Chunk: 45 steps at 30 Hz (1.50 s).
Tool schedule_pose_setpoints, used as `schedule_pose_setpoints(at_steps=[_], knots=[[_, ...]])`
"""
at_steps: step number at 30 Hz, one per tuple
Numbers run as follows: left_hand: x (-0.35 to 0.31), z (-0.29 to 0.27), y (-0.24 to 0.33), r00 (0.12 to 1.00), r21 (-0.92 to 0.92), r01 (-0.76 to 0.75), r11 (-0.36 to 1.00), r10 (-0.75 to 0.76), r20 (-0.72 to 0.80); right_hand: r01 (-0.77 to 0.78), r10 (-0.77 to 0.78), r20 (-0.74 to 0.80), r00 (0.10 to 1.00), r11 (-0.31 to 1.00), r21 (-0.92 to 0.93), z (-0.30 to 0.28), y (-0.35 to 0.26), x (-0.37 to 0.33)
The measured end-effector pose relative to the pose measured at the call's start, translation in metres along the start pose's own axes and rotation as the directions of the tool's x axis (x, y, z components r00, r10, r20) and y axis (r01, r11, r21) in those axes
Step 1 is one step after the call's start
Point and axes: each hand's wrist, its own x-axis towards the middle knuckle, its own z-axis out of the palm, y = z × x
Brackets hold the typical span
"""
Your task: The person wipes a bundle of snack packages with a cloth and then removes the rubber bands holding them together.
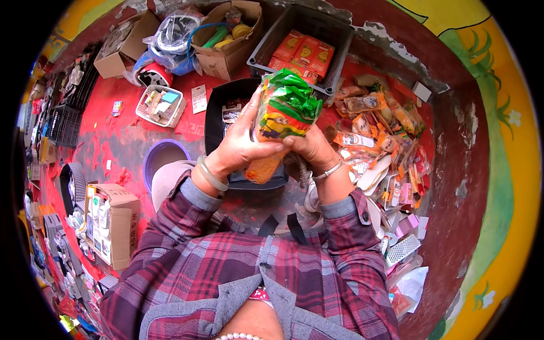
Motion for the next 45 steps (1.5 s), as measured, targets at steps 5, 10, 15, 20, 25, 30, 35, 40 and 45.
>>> schedule_pose_setpoints(at_steps=[5, 10, 15, 20, 25, 30, 35, 40, 45], knots=[[-0.001, 0.000, 0.008, 1.000, -0.146, 0.009, 0.989, -0.007, 0.017, 0.056, -0.041, -0.102, 0.994, 0.986, 0.155, -0.013, 0.012, 0.007], [-0.007, -0.001, 0.025, 0.983, -0.018, -0.178, 0.984, 0.177, -0.045, 0.093, -0.027, -0.165, 0.986, 0.906, 0.413, -0.006, 0.001, -0.009], [-0.002, -0.003, 0.032, 0.923, 0.354, -0.379, 0.855, 0.375, 0.084, 0.047, 0.025, -0.130, 0.991, 0.852, 0.522, -0.013, 0.001, -0.015], [-0.001, -0.009, 0.037, 0.931, 0.400, -0.365, 0.841, 0.330, 0.155, 0.031, 0.044, -0.149, 0.988, 0.884, 0.467, -0.014, 0.003, -0.011], [0.001, -0.006, 0.032, 0.920, 0.371, -0.391, 0.842, 0.371, 0.127, 0.044, 0.041, -0.180, 0.983, 0.895, 0.444, -0.006, -0.001, -0.006], [0.003, -0.009, 0.034, 0.947, 0.329, -0.304, 0.894, 0.247, 0.204, 0.052, 0.015, -0.174, 0.985, 0.924, 0.378, -0.020, 0.012, 0.000], [0.003, -0.006, 0.022, 0.957, 0.352, -0.281, 0.893, 0.232, 0.174, 0.061, -0.011, -0.178, 0.984, 0.959, 0.275, -0.019, 0.009, 0.002], [0.000, -0.002, 0.015, 0.971, 0.212, -0.217, 0.953, 0.190, 0.143, 0.082, -0.041, -0.164, 0.986, 0.964, 0.253, -0.010, -0.001, -0.001], [-0.010, 0.004, 0.025, 0.968, 0.174, -0.160, 0.972, 0.120, 0.219, 0.158, -0.129, -0.190, 0.973, 0.977, 0.144, -0.004, 0.000, -0.021]])
